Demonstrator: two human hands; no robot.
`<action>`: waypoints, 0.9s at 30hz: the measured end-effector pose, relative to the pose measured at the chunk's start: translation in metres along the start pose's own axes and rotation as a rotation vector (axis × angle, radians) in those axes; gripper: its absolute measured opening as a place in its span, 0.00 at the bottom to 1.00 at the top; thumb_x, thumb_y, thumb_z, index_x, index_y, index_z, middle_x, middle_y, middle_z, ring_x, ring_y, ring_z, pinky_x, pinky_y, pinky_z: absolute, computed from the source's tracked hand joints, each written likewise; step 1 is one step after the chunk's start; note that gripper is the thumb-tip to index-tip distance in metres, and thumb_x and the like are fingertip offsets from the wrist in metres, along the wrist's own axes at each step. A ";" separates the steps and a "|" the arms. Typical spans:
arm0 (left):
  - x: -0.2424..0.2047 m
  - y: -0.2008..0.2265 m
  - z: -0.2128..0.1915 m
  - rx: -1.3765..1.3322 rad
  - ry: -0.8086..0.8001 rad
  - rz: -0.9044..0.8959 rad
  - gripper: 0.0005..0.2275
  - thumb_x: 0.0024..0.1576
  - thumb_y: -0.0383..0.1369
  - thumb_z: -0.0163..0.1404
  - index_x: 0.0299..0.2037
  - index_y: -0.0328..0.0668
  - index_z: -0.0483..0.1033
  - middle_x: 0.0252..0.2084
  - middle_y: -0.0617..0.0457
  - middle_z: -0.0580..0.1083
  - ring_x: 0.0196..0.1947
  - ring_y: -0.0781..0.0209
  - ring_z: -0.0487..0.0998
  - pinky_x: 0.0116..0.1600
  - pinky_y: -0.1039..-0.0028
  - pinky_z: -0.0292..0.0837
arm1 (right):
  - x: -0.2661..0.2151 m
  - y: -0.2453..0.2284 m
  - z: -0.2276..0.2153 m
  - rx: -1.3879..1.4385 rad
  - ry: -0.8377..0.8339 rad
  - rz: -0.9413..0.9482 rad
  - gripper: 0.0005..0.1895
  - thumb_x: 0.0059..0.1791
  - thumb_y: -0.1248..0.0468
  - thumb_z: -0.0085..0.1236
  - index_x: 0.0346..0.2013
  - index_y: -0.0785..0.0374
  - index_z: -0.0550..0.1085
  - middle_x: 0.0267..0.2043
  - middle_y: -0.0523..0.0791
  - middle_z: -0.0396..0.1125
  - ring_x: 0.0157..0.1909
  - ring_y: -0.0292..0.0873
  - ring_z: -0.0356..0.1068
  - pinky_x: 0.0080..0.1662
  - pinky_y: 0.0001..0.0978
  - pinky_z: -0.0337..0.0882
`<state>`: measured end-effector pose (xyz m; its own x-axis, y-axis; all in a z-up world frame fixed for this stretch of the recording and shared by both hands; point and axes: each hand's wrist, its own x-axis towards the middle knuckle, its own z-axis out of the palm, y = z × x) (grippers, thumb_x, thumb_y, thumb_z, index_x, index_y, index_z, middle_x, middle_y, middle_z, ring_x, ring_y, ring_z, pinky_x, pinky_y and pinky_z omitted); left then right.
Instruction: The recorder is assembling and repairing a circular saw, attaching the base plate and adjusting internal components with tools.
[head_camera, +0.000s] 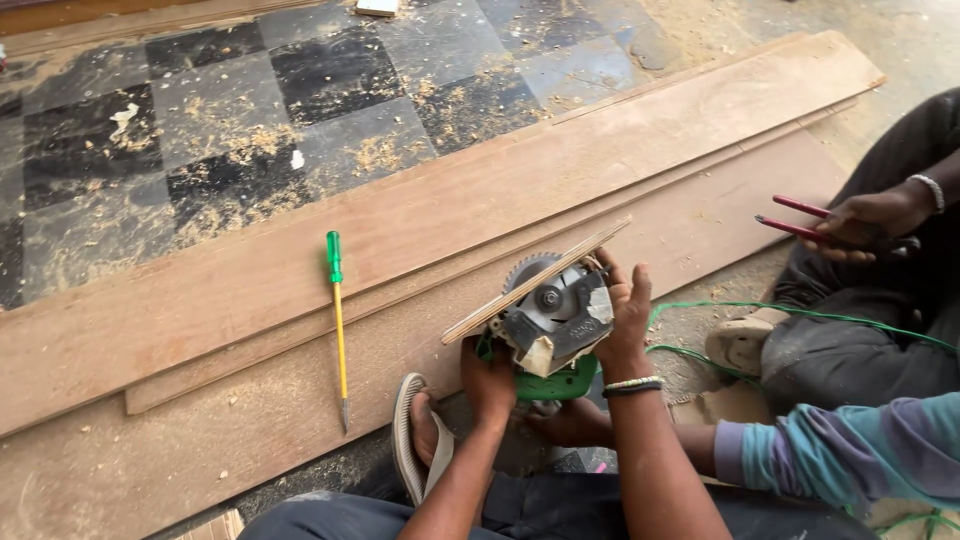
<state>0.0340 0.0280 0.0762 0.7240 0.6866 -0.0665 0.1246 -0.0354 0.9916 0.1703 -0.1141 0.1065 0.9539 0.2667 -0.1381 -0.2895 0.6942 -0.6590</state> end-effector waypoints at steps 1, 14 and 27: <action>0.000 0.000 0.000 -0.007 0.003 -0.022 0.16 0.58 0.26 0.50 0.56 0.29 0.69 0.48 0.38 0.78 0.47 0.47 0.81 0.52 0.63 0.73 | 0.001 0.001 -0.001 0.016 0.023 0.002 0.44 0.54 0.33 0.37 0.68 0.67 0.61 0.58 0.51 0.65 0.59 0.49 0.67 0.61 0.46 0.70; 0.001 -0.002 -0.002 -0.028 0.015 -0.028 0.13 0.58 0.25 0.49 0.53 0.29 0.71 0.46 0.40 0.79 0.45 0.50 0.83 0.51 0.65 0.73 | 0.002 0.007 0.001 0.105 0.110 -0.013 0.34 0.56 0.37 0.40 0.57 0.65 0.70 0.49 0.48 0.68 0.50 0.46 0.70 0.55 0.42 0.74; 0.000 0.002 -0.003 0.005 0.014 -0.033 0.14 0.58 0.27 0.51 0.53 0.30 0.71 0.44 0.41 0.79 0.44 0.51 0.82 0.50 0.64 0.74 | -0.001 0.005 0.005 -0.008 0.149 -0.023 0.32 0.57 0.41 0.37 0.58 0.65 0.70 0.49 0.49 0.67 0.51 0.43 0.71 0.55 0.39 0.75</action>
<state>0.0324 0.0304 0.0781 0.7098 0.6977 -0.0973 0.1519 -0.0166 0.9883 0.1672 -0.1073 0.1071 0.9616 0.1485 -0.2308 -0.2676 0.6933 -0.6691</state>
